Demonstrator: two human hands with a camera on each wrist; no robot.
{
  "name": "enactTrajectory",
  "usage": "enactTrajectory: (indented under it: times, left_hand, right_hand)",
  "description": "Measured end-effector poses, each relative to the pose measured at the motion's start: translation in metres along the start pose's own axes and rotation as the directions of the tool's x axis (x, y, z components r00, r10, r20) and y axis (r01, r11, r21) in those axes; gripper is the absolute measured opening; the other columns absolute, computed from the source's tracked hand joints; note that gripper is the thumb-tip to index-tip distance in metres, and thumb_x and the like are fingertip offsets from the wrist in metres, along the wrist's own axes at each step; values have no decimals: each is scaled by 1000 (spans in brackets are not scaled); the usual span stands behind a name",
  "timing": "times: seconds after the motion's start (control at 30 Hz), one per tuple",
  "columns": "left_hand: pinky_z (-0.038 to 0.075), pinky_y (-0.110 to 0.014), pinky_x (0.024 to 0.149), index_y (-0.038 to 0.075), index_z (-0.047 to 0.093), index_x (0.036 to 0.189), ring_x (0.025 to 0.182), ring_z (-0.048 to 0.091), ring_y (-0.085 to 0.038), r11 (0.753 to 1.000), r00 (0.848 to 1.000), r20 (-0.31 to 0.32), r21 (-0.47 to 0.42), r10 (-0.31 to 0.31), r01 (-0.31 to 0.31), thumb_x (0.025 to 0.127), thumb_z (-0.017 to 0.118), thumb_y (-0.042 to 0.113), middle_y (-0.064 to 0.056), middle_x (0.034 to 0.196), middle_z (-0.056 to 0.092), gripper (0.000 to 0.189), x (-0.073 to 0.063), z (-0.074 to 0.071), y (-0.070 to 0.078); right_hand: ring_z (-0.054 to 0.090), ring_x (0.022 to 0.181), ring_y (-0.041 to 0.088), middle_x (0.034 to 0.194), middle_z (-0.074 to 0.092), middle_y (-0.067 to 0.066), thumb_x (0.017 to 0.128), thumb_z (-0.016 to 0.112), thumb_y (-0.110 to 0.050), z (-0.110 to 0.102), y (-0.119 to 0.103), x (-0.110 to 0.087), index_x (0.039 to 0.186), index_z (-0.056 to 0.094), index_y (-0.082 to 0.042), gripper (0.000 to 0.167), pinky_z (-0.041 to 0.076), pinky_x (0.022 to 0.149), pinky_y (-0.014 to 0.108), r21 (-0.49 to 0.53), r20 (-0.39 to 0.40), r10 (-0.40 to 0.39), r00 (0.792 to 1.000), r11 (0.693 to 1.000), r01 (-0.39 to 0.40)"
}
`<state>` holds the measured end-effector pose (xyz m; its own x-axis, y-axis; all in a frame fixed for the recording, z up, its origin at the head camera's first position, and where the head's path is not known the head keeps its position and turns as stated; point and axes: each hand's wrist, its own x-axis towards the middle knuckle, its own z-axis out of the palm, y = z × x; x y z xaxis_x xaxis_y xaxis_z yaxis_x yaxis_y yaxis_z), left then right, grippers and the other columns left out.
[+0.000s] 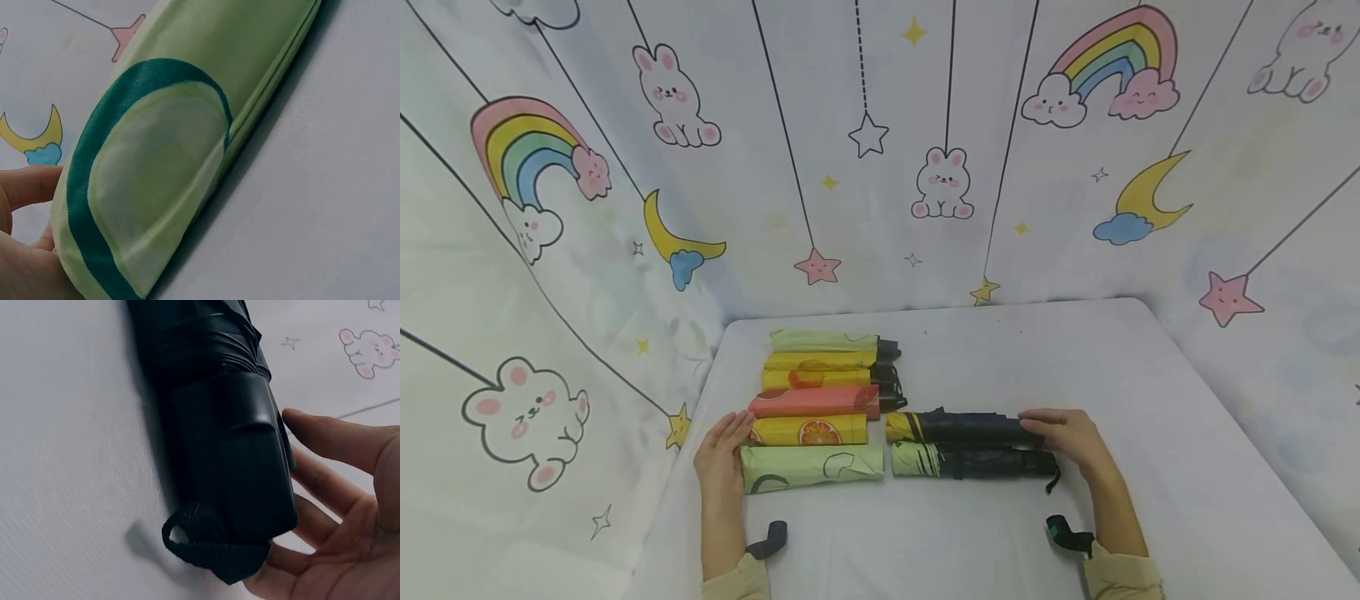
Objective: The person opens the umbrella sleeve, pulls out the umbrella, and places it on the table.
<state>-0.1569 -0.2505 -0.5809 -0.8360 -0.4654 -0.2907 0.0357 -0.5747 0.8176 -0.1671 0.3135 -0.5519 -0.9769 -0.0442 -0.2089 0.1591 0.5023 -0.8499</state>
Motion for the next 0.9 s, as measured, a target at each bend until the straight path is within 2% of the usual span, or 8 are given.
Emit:
enactTrajectory:
  times: [0.13,0.23,0.63,0.73,0.9]
  left_hand:
    - [56,-24,98,-10,42,148,107,76,-18,1000,1000,0,15,3,-3,97,66,-10,-6,110,78,57,-1,0,0]
    - [56,-23,98,-10,43,147,106,76,-17,1000,1000,0,28,7,-7,97,67,-9,-5,111,78,55,-1,0,0]
    - [55,-25,100,-8,44,148,110,74,-18,1000,1000,0,3,-12,12,96,69,-8,-7,115,77,58,-2,-1,2]
    - [56,-25,99,-9,44,147,107,75,-17,1000,1000,1,2,-3,3,96,69,-9,-8,113,78,57,-2,0,1]
    - [58,-24,96,-11,47,143,104,76,-17,1000,1000,8,1,23,-23,98,66,-9,-8,109,79,50,0,1,-1]
  right_hand:
    - [57,133,43,138,66,18,99,71,-43,3,-2,1,128,75,-7,46,49,107,61,-82,-13,-2,1000,997,1]
    - [54,136,45,137,67,18,98,72,-42,5,-3,3,126,76,-8,44,44,110,67,-109,-15,2,1000,994,-3]
    - [50,138,48,143,61,24,101,68,-45,7,-14,4,134,69,-3,53,40,111,71,-115,-19,36,999,993,-37]
    - [48,140,48,145,59,24,101,67,-46,6,-20,2,136,67,-3,55,38,112,72,-106,-24,43,999,993,-45]
    - [47,141,46,148,57,23,101,65,-50,3,-33,-1,140,65,-4,60,39,113,70,-71,-18,14,1000,997,-16]
